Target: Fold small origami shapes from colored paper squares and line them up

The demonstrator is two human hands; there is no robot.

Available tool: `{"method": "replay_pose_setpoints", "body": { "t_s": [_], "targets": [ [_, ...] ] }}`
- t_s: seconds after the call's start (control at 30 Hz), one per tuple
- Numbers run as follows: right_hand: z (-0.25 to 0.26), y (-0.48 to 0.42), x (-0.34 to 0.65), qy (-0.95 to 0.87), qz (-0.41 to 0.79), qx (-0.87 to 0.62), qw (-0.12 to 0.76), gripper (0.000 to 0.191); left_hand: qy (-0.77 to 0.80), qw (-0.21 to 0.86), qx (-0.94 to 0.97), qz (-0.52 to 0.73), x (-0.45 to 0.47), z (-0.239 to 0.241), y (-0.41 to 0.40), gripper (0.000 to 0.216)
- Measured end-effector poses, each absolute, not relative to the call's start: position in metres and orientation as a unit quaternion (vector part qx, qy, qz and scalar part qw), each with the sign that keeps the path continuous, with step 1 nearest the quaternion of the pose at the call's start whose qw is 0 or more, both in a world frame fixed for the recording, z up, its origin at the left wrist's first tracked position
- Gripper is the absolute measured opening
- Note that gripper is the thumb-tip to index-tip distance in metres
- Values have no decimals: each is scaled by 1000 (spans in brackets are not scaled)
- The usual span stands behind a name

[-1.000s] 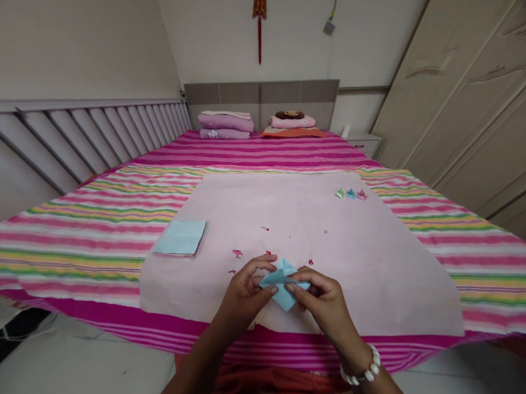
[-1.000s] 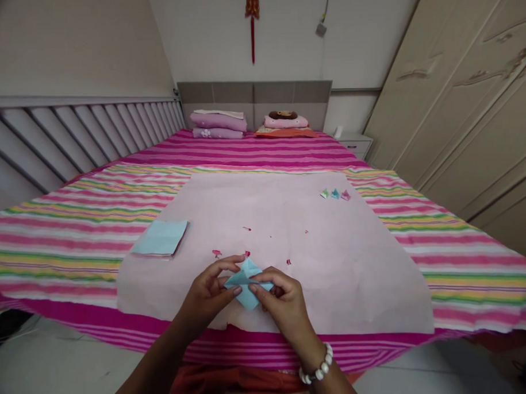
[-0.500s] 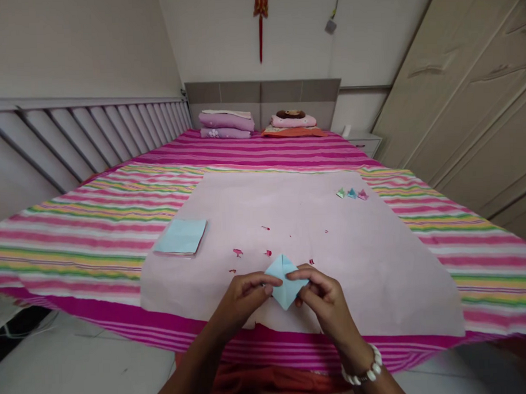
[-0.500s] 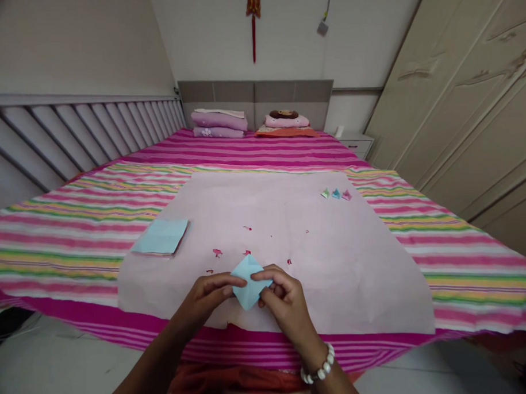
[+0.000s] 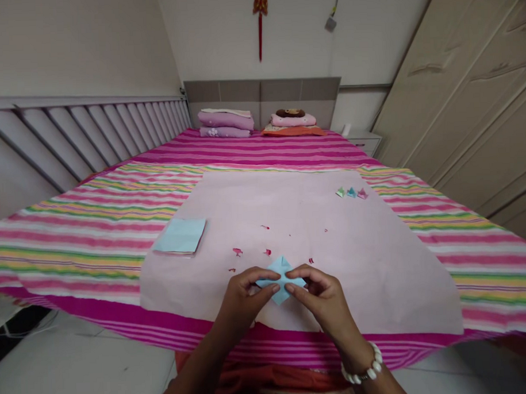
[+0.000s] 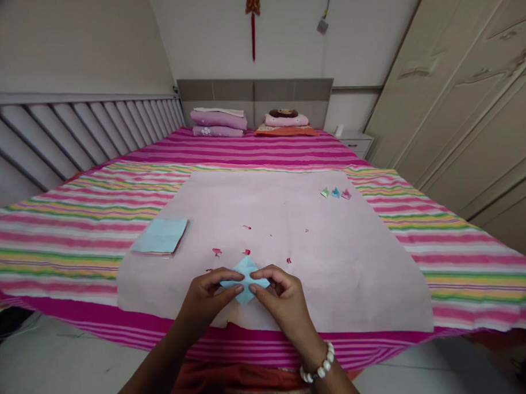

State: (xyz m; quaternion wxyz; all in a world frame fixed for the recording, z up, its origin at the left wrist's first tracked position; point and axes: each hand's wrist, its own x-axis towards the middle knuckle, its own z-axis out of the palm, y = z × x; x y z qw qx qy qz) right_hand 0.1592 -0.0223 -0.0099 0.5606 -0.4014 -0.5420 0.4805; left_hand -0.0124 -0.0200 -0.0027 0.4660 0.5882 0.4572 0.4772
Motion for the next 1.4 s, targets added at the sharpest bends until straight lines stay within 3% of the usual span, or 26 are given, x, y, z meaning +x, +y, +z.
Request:
{"method": "replay_pose_setpoints", "body": {
  "t_s": [0.27,0.53,0.77,0.93,1.17,1.27,1.37,1.4],
  "targets": [
    [-10,-23,163,-615,399,-421,533,20,476,383,642,463,-19,2,-18,17],
    [-5,-21,162,-687,329,-391,517,12,439,328,667,504,-20,-3,-12,5],
    [0,-23,160,-677,367,-386,509,7,429,439,638,464,-17,-4,-15,6],
    [0,-25,159,-682,377,-400,483,15,455,439,627,456,-16,-4,-17,7],
    [-3,-26,155,-638,452,-406,473,16,475,509,507,508,-17,-2,-9,26],
    [-6,-25,155,-588,493,-414,489,15,451,551,450,538,-17,-3,-8,18],
    [-10,-25,154,-554,507,-423,507,15,401,616,453,505,-11,-8,-11,46],
    [-12,-25,154,-546,506,-427,513,15,392,634,463,479,-9,-10,-13,45]
  ]
}}
